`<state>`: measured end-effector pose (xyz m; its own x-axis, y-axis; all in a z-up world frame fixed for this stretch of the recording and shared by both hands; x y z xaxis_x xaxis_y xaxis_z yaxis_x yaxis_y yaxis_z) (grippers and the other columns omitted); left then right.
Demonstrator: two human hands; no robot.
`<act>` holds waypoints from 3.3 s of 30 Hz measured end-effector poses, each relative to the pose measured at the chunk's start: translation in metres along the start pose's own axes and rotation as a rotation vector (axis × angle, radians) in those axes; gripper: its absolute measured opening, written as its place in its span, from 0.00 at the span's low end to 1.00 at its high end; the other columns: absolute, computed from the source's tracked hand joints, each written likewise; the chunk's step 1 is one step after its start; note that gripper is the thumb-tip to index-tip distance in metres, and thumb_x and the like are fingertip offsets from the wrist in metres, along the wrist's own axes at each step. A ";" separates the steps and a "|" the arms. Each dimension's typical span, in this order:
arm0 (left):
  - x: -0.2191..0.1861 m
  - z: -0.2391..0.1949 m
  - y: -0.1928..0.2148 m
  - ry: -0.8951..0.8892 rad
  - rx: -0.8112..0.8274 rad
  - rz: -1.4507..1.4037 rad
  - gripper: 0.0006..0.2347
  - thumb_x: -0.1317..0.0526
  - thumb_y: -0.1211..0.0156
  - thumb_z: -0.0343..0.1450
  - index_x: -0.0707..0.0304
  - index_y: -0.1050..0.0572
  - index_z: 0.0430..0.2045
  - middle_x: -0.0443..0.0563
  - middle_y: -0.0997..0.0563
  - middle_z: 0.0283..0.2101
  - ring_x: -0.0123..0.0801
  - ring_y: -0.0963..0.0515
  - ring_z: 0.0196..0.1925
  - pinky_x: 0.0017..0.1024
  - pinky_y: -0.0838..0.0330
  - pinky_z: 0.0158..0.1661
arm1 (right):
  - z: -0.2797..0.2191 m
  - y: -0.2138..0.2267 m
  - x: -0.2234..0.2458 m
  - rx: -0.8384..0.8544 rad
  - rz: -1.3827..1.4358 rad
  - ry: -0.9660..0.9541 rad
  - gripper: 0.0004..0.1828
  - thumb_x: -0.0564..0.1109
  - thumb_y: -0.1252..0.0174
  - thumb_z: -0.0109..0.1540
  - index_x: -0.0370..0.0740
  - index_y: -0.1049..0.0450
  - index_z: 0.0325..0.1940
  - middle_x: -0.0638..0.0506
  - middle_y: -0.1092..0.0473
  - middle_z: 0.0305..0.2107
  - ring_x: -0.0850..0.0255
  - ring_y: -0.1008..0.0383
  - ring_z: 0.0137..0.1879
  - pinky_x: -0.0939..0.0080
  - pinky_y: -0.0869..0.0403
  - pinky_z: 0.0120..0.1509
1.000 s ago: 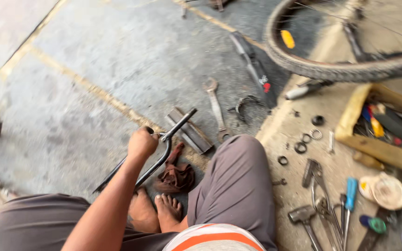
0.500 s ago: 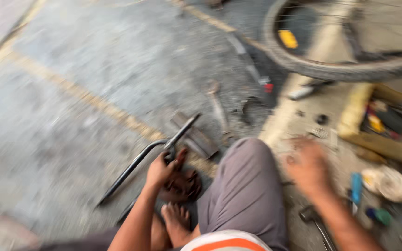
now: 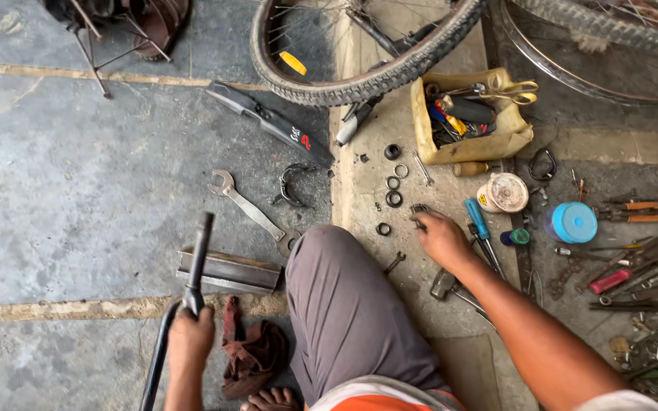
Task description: The person cleans small bicycle parts with a cloth, then inserts a bearing into the bicycle fork and tightens it with a wrench. The person also handles a small container of parts and applies grease to the fork.
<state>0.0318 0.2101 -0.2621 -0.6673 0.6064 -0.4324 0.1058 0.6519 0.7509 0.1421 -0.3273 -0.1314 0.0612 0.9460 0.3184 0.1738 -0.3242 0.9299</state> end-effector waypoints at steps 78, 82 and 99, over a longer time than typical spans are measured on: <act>-0.122 -0.205 0.179 -0.404 -0.065 -0.598 0.30 0.55 0.35 0.68 0.59 0.38 0.65 0.67 0.17 0.40 0.54 0.15 0.45 0.44 0.25 0.45 | -0.058 0.092 0.440 0.622 0.215 0.699 0.26 0.52 0.27 0.49 0.55 0.19 0.52 0.58 0.21 0.48 0.63 0.23 0.58 0.56 0.28 0.64; -0.112 -0.202 0.180 -0.342 -0.070 -0.619 0.38 0.52 0.28 0.64 0.60 0.44 0.67 0.65 0.19 0.44 0.52 0.17 0.49 0.43 0.25 0.47 | -0.063 0.061 0.430 0.743 0.341 0.721 0.27 0.53 0.29 0.52 0.54 0.21 0.56 0.56 0.19 0.46 0.62 0.21 0.57 0.56 0.26 0.63; -0.080 -0.191 0.194 -0.256 -0.402 -0.984 0.18 0.63 0.37 0.70 0.65 0.28 0.54 0.49 0.18 0.36 0.24 0.21 0.35 0.27 0.26 0.36 | 0.166 -0.215 0.292 0.395 -0.354 0.201 0.29 0.56 0.33 0.58 0.37 0.25 0.57 0.36 0.27 0.55 0.41 0.25 0.60 0.46 0.25 0.64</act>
<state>-0.0348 0.2010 0.0138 -0.1501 0.0081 -0.9886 -0.6696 0.7348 0.1077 0.2859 0.0182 -0.2686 -0.2499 0.9661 0.0642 0.5066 0.0739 0.8590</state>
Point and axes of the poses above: each hand's wrist, its own z-axis towards the middle knuckle, its own y-axis out of the back of the hand, x = y × z, the point moved 4 cm from there along z, towards the middle knuckle
